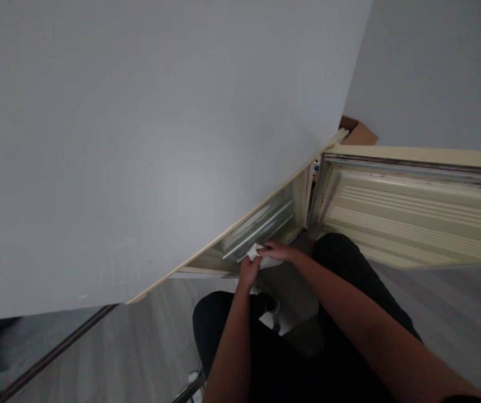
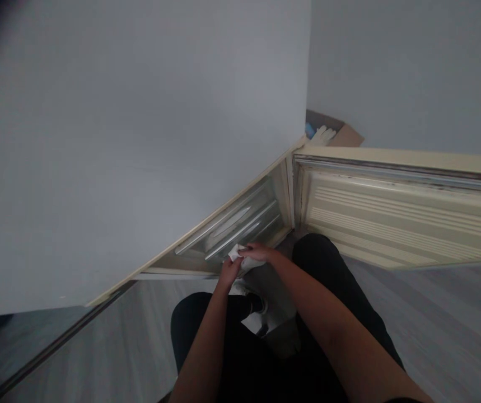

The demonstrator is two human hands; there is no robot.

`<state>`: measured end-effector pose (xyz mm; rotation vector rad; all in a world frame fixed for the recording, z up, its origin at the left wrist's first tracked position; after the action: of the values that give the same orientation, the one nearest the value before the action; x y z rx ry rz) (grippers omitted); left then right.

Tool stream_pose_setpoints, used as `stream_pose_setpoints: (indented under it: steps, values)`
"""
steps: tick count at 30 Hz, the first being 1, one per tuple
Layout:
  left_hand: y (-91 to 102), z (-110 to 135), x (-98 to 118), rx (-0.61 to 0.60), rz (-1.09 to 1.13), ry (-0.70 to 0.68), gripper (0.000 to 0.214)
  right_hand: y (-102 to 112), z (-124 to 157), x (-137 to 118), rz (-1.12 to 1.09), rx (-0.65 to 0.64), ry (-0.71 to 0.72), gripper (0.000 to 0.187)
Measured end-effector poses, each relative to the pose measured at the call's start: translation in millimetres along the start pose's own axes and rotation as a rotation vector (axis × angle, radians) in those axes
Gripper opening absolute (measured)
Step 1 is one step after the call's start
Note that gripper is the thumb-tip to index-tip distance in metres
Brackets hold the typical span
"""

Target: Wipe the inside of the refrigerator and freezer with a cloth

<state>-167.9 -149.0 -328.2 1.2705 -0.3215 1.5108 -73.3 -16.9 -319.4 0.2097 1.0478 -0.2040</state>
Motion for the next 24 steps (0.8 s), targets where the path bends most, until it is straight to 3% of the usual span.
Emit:
stream_pose_setpoints:
  steps: [4,7,10,15,20,24]
  values:
    - [-0.1,28.3,14.4,-0.053,0.097,-0.047,0.046,17.5,46.9,-10.4,0.152,-0.06,0.118,0.027]
    - [-5.7,51.9,20.1,-0.109,0.167,-0.046,0.053,16.6,82.4,-8.8,0.234,-0.1,0.243,0.025]
    - [-10.1,72.8,20.3,-0.112,0.228,-0.006,0.063,12.0,101.0,-5.4,0.234,-0.099,0.285,0.026]
    - [-7.3,95.3,23.5,0.008,0.285,0.049,0.073,8.2,89.3,-11.6,0.099,-0.155,0.267,0.03]
    - [-11.1,110.2,39.6,0.023,0.269,-0.108,0.072,1.5,68.1,-16.9,-0.033,-0.21,0.207,0.028]
    - [-4.6,112.0,45.3,0.183,0.184,-0.158,0.061,-9.7,57.0,-14.1,-0.095,-0.252,0.268,0.039]
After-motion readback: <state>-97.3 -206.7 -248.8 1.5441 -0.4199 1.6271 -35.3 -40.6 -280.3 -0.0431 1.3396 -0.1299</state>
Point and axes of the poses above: each hand's wrist, its own z-axis away from the middle knuckle, its own y-axis out of the back of the hand, x = y × z, the point moved 3 cm from there along -z, towards the middle knuckle, and after that the axes turned 7 degrees about -x, right-handed, at the moved point
